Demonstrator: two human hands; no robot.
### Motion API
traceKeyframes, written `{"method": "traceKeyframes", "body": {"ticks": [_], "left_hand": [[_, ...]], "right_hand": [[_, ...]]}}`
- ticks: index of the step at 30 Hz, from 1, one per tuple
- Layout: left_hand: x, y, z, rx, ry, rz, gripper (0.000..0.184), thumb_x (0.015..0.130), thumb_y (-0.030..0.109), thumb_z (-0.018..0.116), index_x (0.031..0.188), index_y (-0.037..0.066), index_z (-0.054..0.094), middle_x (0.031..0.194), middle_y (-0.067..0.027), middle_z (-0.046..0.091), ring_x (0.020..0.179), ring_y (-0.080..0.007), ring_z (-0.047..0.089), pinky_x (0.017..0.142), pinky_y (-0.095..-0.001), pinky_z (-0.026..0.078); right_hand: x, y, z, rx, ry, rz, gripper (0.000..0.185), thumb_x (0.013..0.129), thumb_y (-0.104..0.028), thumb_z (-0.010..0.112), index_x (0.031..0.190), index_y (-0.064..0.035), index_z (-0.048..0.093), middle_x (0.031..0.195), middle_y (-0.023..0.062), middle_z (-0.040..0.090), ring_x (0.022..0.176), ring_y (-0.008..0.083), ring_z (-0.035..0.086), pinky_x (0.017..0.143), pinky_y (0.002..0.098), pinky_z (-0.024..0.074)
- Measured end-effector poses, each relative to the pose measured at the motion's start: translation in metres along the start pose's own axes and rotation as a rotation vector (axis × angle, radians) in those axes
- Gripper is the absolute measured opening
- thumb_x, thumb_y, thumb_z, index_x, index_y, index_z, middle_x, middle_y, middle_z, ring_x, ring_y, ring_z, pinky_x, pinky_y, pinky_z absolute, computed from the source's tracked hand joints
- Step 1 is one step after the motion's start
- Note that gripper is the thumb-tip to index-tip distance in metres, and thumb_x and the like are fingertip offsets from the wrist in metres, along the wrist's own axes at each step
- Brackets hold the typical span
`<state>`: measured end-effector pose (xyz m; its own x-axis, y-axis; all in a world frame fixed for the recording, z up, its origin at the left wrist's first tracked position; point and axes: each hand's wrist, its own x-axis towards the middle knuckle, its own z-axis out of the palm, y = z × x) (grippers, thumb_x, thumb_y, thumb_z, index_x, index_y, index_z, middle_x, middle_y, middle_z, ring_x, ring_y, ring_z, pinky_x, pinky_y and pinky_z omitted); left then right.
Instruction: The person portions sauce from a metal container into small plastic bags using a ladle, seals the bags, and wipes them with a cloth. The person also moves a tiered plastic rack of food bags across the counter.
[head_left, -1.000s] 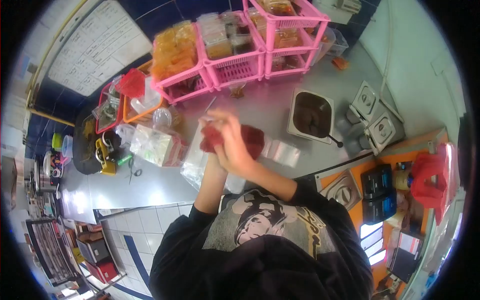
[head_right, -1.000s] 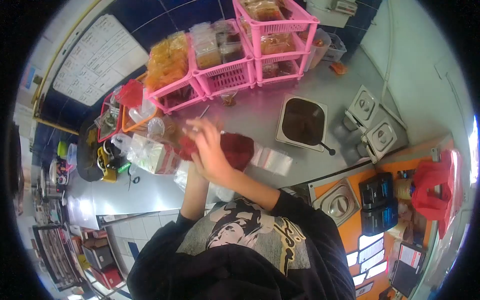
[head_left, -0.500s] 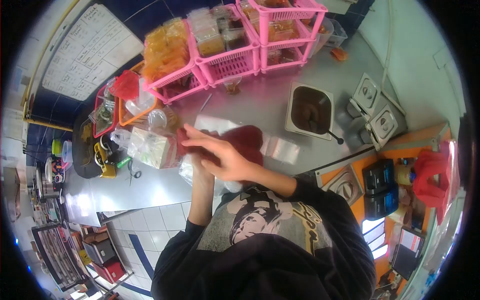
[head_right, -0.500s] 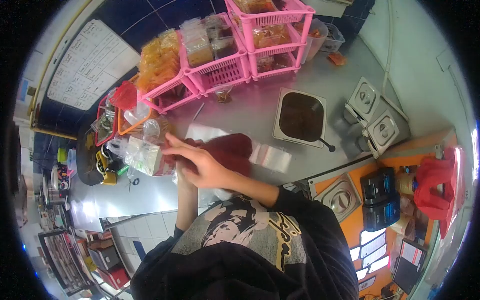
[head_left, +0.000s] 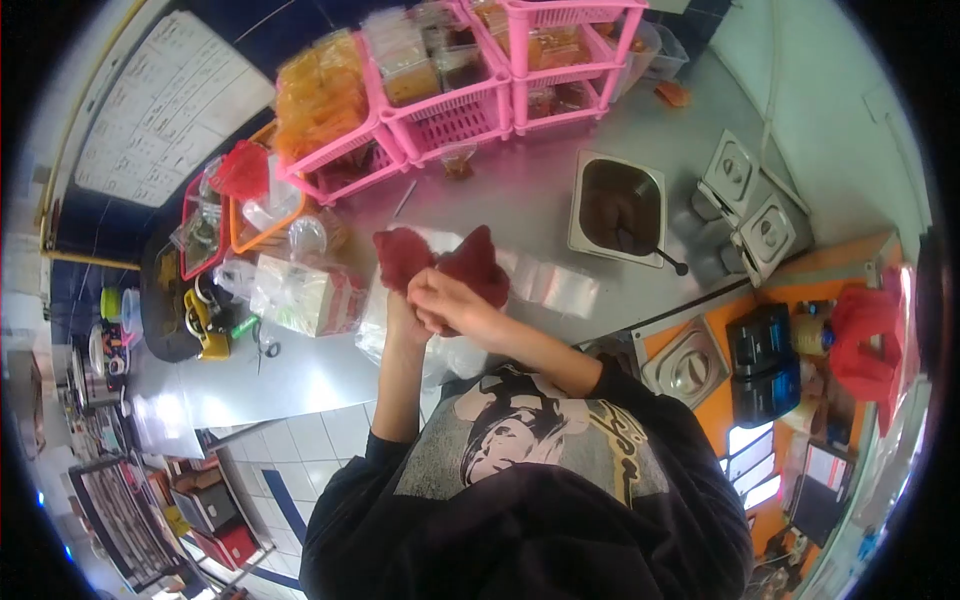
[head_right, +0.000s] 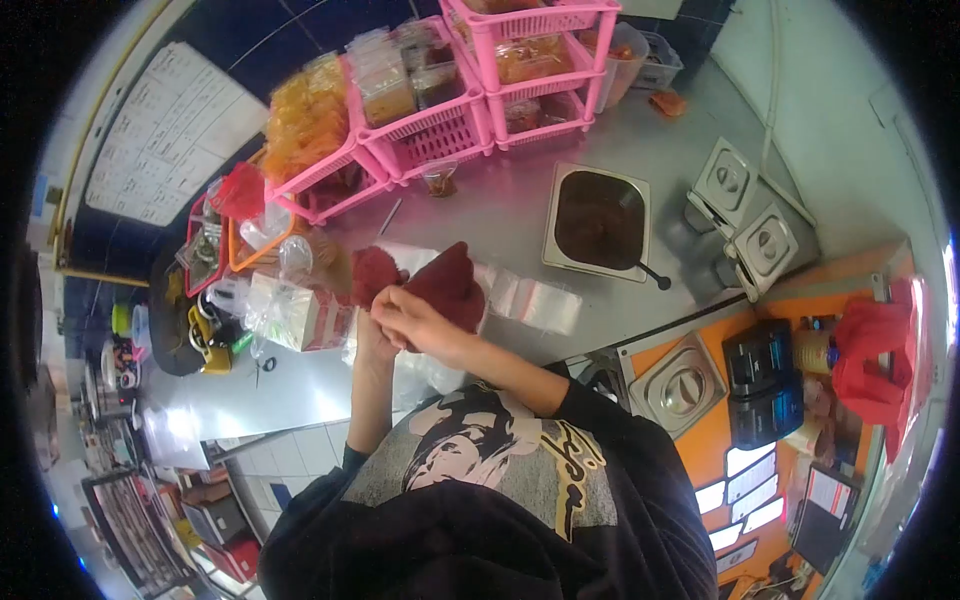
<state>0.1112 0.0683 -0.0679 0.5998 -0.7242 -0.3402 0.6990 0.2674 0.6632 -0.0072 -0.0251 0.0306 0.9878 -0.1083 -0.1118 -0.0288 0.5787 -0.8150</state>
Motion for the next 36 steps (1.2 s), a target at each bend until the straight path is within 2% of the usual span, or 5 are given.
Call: {"method": "traceKeyframes", "body": {"ticks": [7, 13, 23, 30, 36], "left_hand": [[-0.003, 0.033, -0.010, -0.436, -0.688, -0.003, 0.027, 0.098, 0.035, 0.041, 0.113, 0.013, 0.048, 0.111, -0.0075, 0.051, 0.106, -0.0185, 0.051, 0.092, -0.0368, 0.046], [0.018, 0.107, -0.010, 0.475, 0.172, 0.766, 0.027, 0.090, 0.028, 0.055, 0.107, 0.007, 0.053, 0.099, -0.0075, 0.057, 0.093, -0.0220, 0.055, 0.086, -0.0394, 0.046], [0.021, 0.119, 0.000, 1.847, 0.734, 0.632, 0.043, 0.081, -0.005, 0.043, 0.124, -0.005, 0.043, 0.131, -0.0225, 0.043, 0.117, -0.0358, 0.049, 0.095, -0.0408, 0.043], [-0.022, 0.040, 0.093, 1.580, -0.056, 0.970, 0.063, 0.063, -0.014, 0.042, 0.123, 0.003, 0.044, 0.132, -0.0198, 0.043, 0.134, -0.0349, 0.029, 0.111, -0.0446, 0.022], [-0.040, -0.072, 0.113, 1.038, -0.647, 0.263, 0.046, 0.086, 0.004, 0.055, 0.129, 0.002, 0.039, 0.132, -0.0196, 0.045, 0.125, -0.0315, 0.042, 0.103, -0.0402, 0.035]], "right_hand": [[-0.031, -0.006, -0.022, -0.130, -0.127, -0.151, 0.017, 0.096, -0.018, 0.049, 0.098, -0.0023, 0.055, 0.081, 0.0023, 0.056, 0.070, 0.0087, 0.054, 0.059, 0.0246, 0.0441], [-0.123, 0.039, -0.141, -1.260, 1.027, -0.315, 0.021, 0.078, -0.008, 0.066, 0.096, -0.0029, 0.056, 0.088, 0.0121, 0.058, 0.081, 0.0287, 0.058, 0.069, 0.0381, 0.0477], [-0.143, 0.068, -0.165, -1.342, 1.159, -0.037, 0.024, 0.074, -0.015, 0.070, 0.092, -0.0053, 0.058, 0.089, 0.0126, 0.057, 0.088, 0.0335, 0.055, 0.074, 0.0406, 0.0450], [-0.141, 0.063, -0.165, -1.421, 1.277, -0.181, 0.011, 0.077, -0.009, 0.065, 0.087, -0.0060, 0.062, 0.081, 0.0105, 0.061, 0.081, 0.0331, 0.057, 0.074, 0.0425, 0.0464], [-0.165, 0.025, -0.132, -1.350, 1.316, -0.208, 0.010, 0.076, -0.003, 0.064, 0.087, -0.0029, 0.063, 0.081, 0.0116, 0.064, 0.072, 0.0294, 0.061, 0.066, 0.0362, 0.0489]]}}
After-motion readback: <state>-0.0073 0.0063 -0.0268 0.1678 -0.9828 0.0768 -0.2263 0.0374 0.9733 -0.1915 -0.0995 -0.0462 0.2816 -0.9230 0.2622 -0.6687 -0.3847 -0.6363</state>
